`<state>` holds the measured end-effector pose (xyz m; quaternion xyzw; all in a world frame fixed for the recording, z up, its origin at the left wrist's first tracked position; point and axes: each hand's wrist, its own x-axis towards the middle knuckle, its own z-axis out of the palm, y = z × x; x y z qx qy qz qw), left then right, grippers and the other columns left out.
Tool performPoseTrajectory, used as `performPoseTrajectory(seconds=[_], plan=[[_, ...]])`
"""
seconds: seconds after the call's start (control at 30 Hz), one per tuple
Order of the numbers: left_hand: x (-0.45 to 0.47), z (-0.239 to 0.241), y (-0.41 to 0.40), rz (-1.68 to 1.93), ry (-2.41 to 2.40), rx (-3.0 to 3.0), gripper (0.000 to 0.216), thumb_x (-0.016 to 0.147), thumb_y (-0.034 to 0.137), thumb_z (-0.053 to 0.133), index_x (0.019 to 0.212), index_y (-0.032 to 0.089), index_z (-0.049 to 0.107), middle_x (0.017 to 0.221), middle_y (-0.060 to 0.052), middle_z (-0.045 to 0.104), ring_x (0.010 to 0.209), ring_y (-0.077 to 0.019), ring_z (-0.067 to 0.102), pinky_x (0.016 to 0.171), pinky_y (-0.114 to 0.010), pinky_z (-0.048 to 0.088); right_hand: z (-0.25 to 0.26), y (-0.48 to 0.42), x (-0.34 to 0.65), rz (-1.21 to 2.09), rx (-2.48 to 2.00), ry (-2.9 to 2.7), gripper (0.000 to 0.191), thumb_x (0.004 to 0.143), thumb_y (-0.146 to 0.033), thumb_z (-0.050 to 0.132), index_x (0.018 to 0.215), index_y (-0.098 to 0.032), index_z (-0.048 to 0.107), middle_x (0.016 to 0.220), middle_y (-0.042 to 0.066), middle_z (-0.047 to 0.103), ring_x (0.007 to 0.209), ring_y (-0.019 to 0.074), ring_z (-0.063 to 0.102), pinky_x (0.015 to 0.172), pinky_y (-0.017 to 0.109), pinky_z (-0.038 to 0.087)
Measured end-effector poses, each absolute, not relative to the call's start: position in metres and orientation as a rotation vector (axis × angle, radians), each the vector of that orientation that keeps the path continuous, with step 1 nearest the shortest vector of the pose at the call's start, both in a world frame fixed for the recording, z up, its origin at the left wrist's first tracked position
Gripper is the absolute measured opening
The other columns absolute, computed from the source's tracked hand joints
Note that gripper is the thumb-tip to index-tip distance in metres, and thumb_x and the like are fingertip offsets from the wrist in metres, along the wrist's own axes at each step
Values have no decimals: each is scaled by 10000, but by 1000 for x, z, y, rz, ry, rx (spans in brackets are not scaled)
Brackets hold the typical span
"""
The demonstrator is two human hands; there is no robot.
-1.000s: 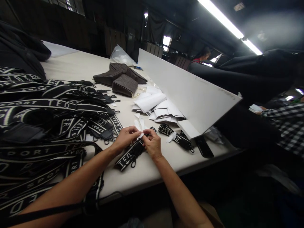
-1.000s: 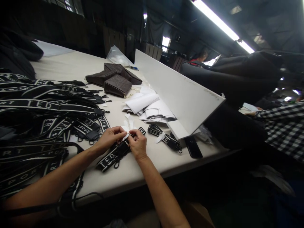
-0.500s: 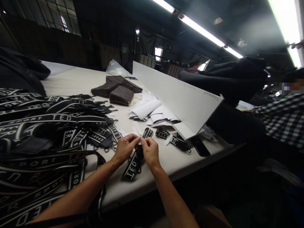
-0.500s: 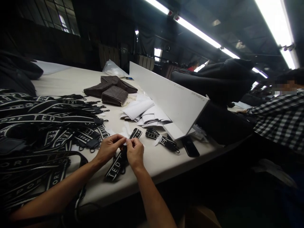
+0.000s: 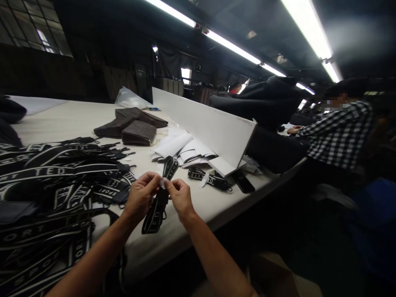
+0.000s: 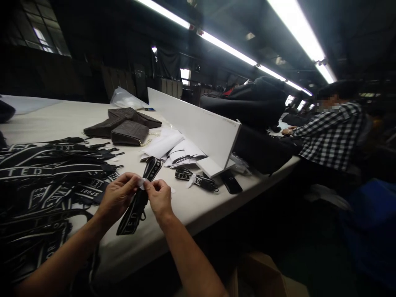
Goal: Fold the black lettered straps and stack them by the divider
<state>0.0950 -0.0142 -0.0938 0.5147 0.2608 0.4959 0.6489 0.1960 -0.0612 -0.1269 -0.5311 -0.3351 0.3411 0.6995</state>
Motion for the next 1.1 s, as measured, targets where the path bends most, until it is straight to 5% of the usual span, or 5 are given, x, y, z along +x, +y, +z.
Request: performPoseTrajectory(seconds=[0.2,0.47,0.67,0.8,1.1], plan=[[107,-71,-39,1354,591,1545,152,801,303,680,761,168,624,603,30,563,544,-86,498,536,-186,421,-94,-78,208,1017,-863,-725,435,744,-520,683,972,-157,608,803,21,638,692,145,578,666,266,479],[41,-44,-2,1476,833,1512,176,750,330,722,784,170,659,655,-2,614,555,-108,536,516,-212,444,-91,-98,315,102,-2008,-1576,318,808,-316,609,1110,-245,680,1088,65,702,1027,258,623,898,357,451],[-51,-22,24,1586,1422,1880,170,771,354,643,828,196,667,729,-24,659,665,-176,622,628,-274,506,-163,-78,354,-297,-2023,-1601,403,887,-259,458,1220,-100,619,1089,181,649,1034,312,582,913,433,457],[-105,-14,54,1114,2048,2286,367,762,391,631,1060,178,659,1120,-107,670,1063,-283,608,949,-364,457,-191,-49,373,-701,-1837,-1561,401,901,-265,444,1235,-118,610,1095,179,594,1044,321,546,906,445,468],[-124,-10,97,270,2183,2265,612,618,423,720,1174,179,653,1215,-180,619,1135,-394,563,924,-448,459,-200,-59,376,-842,-1656,-1652,321,933,-245,416,1141,-114,622,1064,162,631,982,289,579,912,440,453]])
